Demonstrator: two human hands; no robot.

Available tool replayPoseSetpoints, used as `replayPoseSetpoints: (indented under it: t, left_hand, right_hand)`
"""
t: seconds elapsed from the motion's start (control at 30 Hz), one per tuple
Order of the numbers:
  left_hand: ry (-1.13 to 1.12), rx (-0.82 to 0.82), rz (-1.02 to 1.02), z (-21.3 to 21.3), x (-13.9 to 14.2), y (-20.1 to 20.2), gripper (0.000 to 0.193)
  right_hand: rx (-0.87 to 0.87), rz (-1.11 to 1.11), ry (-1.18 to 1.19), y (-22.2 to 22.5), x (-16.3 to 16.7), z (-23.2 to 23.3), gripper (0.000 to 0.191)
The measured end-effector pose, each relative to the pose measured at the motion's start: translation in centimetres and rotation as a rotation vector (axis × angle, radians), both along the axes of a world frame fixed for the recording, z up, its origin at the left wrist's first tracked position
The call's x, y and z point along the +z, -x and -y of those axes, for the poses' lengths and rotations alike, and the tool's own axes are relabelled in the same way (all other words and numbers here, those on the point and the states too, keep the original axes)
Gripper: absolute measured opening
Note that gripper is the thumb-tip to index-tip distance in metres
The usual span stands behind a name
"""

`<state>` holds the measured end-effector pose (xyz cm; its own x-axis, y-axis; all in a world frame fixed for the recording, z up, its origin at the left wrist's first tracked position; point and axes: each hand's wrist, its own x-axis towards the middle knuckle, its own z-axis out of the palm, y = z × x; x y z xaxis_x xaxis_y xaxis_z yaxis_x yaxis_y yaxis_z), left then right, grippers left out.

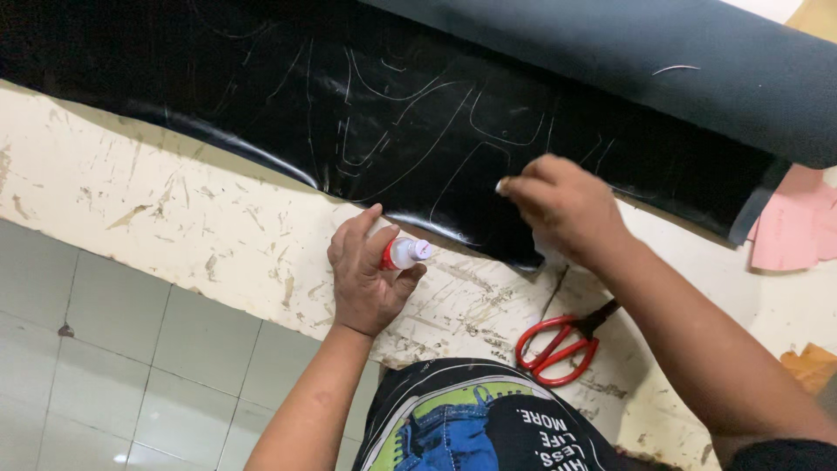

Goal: The person opens a small bottle of glue and applies it along the marked outlines on a black leather sheet on the work table, wiping the area with a white cloth. They then place a pink paper pattern piece on the sheet, align it, and trace along it with a pen.

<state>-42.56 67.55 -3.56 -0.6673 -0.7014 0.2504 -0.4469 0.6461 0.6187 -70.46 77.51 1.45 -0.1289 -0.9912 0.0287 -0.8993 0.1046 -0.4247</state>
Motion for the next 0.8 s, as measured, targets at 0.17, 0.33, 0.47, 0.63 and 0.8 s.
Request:
replayPoseSetpoints:
  t: [0.17, 0.33, 0.47, 0.63, 0.8]
  left_hand:
    - [-0.005, -0.006, -0.013, 0.0, 0.1, 0.0, 0.056]
    - [-0.001, -0.002, -0.005, 0.0, 0.1, 0.0, 0.056]
    - [0.006, 0.000, -0.008, 0.1, 0.0, 0.1, 0.055]
    - [0.009, 0.000, -0.006, 0.0, -0.1, 0.0, 0.055]
    - [0.018, -0.005, 0.027, 0.2, -0.3, 0.1, 0.055]
  right_hand:
    - [0.136, 0.032, 0.019, 0.5, 0.3, 0.4, 0.017]
    - [0.079, -0.043, 0.045, 0.8, 0.5, 0.6, 0.024]
    - [0.224, 0.038, 0.030, 1.1, 0.3, 0.7, 0.023]
    - [0.090, -0.038, 0.029, 1.0, 0.3, 0.3, 0.027]
    - [0.370, 0.165, -0.050, 0.3, 0.4, -0.9, 0.034]
